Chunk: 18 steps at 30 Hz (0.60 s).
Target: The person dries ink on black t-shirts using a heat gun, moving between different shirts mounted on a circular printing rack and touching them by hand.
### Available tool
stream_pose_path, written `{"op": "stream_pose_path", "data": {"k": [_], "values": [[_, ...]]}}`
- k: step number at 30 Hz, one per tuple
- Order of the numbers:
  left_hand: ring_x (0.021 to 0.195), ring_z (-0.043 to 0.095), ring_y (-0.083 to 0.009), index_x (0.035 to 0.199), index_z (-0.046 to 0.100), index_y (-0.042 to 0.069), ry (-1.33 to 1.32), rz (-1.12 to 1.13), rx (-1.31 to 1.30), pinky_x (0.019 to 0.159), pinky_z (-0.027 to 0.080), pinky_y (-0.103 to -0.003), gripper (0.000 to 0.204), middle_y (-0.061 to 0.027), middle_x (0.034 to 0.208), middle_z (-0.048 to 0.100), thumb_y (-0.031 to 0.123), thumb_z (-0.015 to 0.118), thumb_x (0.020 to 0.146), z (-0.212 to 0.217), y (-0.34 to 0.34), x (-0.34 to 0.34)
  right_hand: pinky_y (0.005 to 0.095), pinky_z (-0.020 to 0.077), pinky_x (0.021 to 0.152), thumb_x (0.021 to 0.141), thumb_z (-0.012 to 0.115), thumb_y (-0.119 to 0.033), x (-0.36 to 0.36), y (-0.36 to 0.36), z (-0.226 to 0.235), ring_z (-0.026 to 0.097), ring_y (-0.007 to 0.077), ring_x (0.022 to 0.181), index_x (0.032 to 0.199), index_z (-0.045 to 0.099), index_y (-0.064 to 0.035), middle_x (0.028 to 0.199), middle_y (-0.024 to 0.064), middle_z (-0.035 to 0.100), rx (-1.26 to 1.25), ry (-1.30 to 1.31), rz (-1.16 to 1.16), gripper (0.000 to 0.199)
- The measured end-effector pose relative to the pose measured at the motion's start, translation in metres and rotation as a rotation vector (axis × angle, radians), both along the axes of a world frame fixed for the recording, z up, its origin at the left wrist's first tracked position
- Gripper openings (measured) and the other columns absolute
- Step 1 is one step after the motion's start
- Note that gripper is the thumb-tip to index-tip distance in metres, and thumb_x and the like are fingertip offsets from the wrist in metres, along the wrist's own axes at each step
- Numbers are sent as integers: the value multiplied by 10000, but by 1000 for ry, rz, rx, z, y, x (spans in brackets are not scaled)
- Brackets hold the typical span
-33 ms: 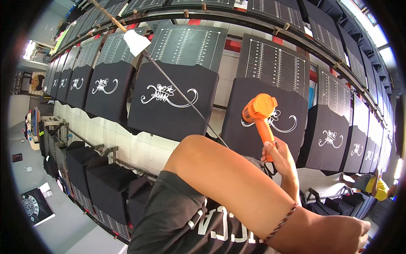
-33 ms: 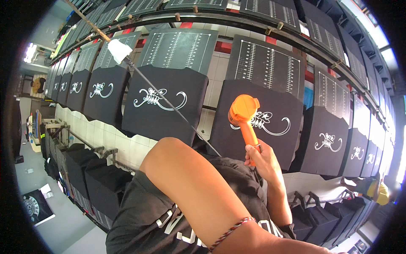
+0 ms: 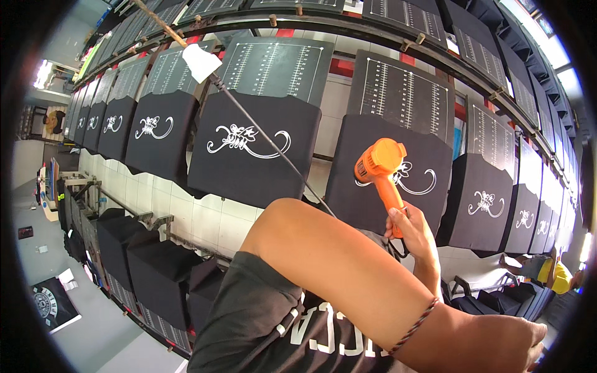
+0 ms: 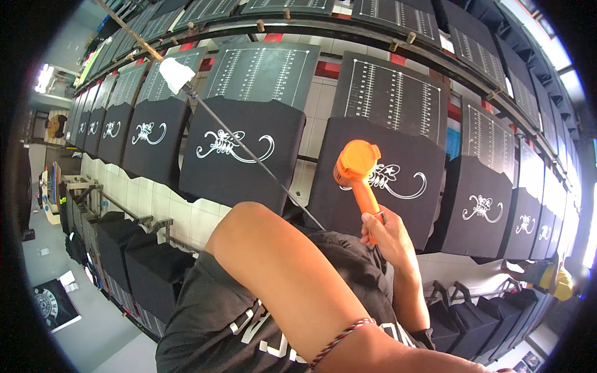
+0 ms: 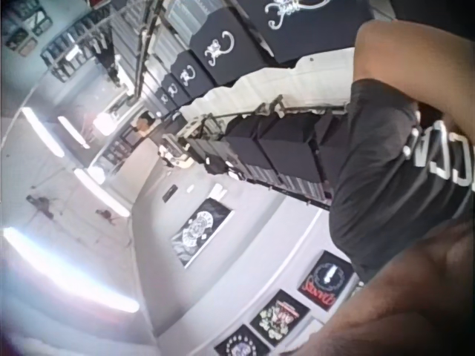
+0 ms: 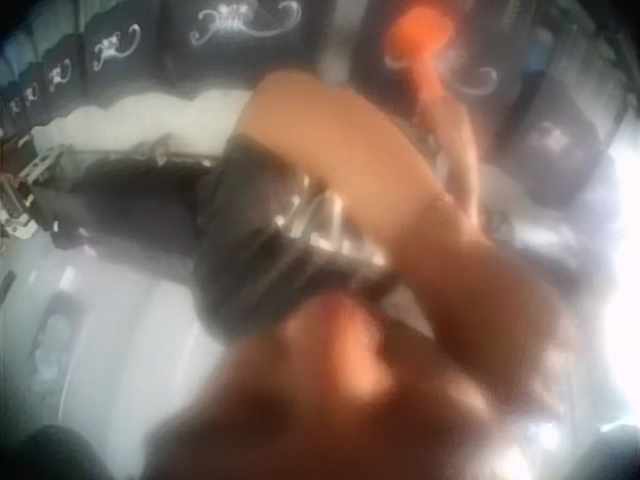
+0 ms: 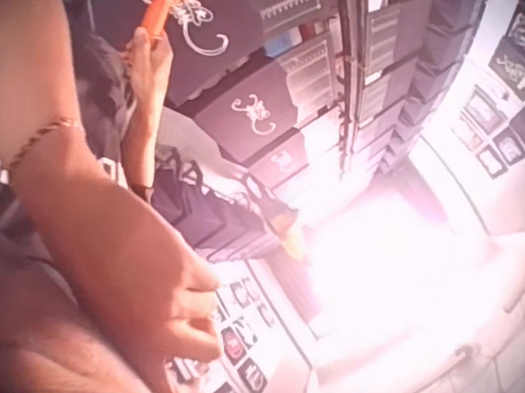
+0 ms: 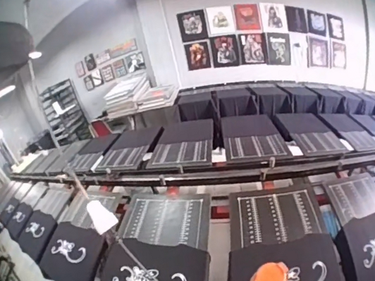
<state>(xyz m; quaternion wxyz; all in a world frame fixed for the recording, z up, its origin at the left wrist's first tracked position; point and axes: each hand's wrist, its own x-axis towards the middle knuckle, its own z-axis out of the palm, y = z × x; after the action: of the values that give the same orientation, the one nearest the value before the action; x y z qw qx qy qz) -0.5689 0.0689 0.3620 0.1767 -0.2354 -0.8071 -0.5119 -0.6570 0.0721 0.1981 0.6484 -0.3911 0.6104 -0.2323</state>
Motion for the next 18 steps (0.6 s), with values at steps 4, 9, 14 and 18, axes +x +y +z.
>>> {"op": "stream_pose_path", "data": {"k": [4, 9, 14, 18], "values": [[753, 633, -305, 1000, 658, 40, -106, 71, -89, 785, 522, -396, 327, -87, 776, 658, 283, 723, 792, -2, -8, 48, 254, 520, 597, 984, 598, -249, -7, 4, 1, 606, 95, 639, 1044, 590, 43, 758, 27, 597, -8, -20, -17, 299], [700, 649, -329, 975, 691, 33, -222, 164, -350, 765, 543, -398, 315, -87, 729, 689, 257, 755, 764, 39, -26, 150, 252, 514, 590, 993, 598, -274, -19, 6, 6, 610, 98, 641, 1072, 578, 41, 771, 27, 598, 25, -78, 41, 326], [718, 639, -315, 987, 671, 31, -178, 72, -511, 762, 535, -394, 302, -85, 753, 668, 236, 735, 775, 103, -41, 198, 253, 513, 589, 1007, 577, -261, -27, 10, 10, 617, 103, 641, 1085, 573, 46, 781, 35, 596, 20, -31, 50, 317], [732, 631, -303, 997, 654, 30, -145, 29, -584, 759, 528, -392, 293, -83, 773, 651, 219, 719, 783, 123, -32, 209, 252, 515, 590, 1002, 587, -272, -31, 15, 10, 630, 108, 643, 1062, 579, 43, 788, 40, 603, -2, -3, 6, 321]]}}
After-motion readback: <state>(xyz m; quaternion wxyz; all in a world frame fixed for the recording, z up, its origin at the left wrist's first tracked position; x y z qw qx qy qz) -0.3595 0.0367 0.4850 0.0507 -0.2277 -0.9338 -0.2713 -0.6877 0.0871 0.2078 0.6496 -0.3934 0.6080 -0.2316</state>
